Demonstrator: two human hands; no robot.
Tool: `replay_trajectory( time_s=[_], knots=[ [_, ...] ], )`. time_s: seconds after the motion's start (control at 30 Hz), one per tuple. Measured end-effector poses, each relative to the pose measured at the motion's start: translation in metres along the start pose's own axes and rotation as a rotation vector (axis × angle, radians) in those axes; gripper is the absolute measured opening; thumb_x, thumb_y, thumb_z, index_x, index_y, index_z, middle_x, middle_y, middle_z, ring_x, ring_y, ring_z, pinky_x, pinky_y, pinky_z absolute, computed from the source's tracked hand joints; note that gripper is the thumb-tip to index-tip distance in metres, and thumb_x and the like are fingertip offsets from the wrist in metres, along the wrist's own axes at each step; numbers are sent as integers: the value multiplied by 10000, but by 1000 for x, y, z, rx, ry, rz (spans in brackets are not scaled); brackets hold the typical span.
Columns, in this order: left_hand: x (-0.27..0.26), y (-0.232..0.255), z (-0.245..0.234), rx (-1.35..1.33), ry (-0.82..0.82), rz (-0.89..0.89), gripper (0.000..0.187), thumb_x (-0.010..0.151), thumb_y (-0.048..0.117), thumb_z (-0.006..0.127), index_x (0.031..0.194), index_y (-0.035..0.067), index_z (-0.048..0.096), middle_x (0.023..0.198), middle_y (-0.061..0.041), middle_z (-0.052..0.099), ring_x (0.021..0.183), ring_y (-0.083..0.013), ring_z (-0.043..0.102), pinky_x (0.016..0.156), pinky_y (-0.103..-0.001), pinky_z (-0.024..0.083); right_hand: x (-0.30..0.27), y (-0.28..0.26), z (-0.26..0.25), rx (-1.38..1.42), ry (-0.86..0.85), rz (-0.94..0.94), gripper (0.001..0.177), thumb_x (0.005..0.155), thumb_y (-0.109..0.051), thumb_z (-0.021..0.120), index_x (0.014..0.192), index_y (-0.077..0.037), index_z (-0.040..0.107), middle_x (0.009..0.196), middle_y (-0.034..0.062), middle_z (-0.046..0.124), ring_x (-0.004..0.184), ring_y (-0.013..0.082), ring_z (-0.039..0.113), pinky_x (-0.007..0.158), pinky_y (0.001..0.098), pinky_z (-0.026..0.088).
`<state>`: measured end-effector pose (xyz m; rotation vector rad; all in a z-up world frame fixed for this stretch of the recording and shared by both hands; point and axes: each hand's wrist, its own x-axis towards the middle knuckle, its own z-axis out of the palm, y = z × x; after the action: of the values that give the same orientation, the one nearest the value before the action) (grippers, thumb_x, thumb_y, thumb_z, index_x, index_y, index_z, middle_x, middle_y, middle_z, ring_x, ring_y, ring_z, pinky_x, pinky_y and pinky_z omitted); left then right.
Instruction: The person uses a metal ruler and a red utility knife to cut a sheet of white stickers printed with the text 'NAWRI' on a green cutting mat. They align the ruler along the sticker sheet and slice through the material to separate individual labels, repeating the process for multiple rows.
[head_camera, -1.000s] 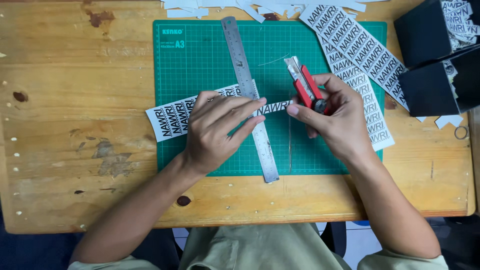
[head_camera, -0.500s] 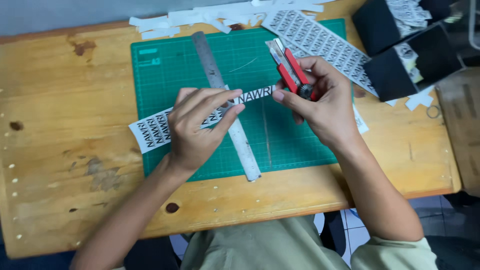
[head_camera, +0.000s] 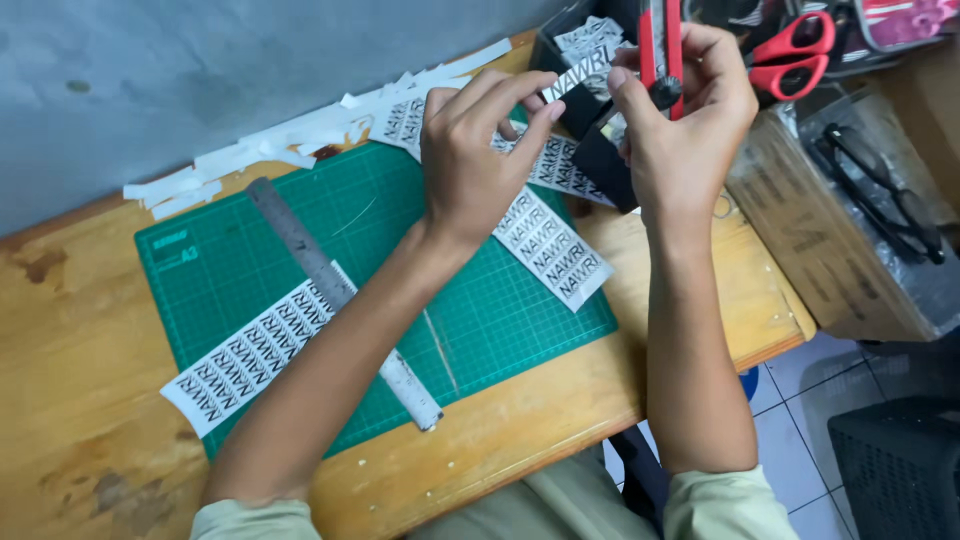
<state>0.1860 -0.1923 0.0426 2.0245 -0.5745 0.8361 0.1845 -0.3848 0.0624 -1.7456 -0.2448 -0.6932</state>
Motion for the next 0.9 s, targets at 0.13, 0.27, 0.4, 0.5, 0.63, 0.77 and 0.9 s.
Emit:
replay_trajectory(
  time_s=[0.13,0.27,0.4,0.5,0.63,0.77,0.9],
  knots=[
    [18,-18,43,-10,-20,-34,202,1024,168,945,1192,185,834,906,102,706,800,-166,722,843,-429,493,4,0,-10,-92,34,-31,324,1047,118,849,1260,9,631,1159,187,801,1101,236,819,988,326,656],
    [24,-32,59,81,-107,-72,312,1022,237,956,1297,188,818,904,84,681,851,-204,716,846,-444,476,3,-4,-9,-211,43,18,332,1018,89,870,1244,-15,651,1156,117,755,1072,202,786,938,309,625],
    [14,-26,18,64,-199,-52,429,1113,229,913,1498,142,745,970,75,657,788,-176,659,900,-448,494,-2,-22,-1,-198,13,-19,308,1054,94,825,1271,-5,631,1198,156,775,1121,229,788,974,327,638],
    [-11,-16,-44,69,-249,-23,330,1144,137,827,1465,147,756,1062,74,680,688,-143,544,889,-419,447,-14,-37,12,-148,-93,-10,294,1114,84,806,1320,2,613,1196,137,743,1100,211,774,962,313,601],
    [-77,-14,-132,222,-290,-87,278,1145,107,799,1420,126,768,1152,19,749,913,-191,718,918,-447,455,-46,-59,44,-154,-300,87,266,1155,-20,836,1340,-15,645,1113,90,710,928,147,603,768,290,489],
    [-146,-24,-192,488,-411,-265,661,1106,373,822,1627,31,599,1600,-176,585,1475,-410,548,1196,-605,394,-91,-65,70,-181,-586,57,332,1114,-116,856,1379,-44,668,1052,60,723,777,145,577,730,302,505],
    [-170,-23,-211,523,-584,-346,1049,1121,735,655,1842,86,257,1919,-196,226,1783,-469,199,1412,-742,161,-127,-61,93,-189,-838,66,331,1099,-206,804,1380,-85,679,796,43,651,636,188,529,617,359,433]
  ],
)
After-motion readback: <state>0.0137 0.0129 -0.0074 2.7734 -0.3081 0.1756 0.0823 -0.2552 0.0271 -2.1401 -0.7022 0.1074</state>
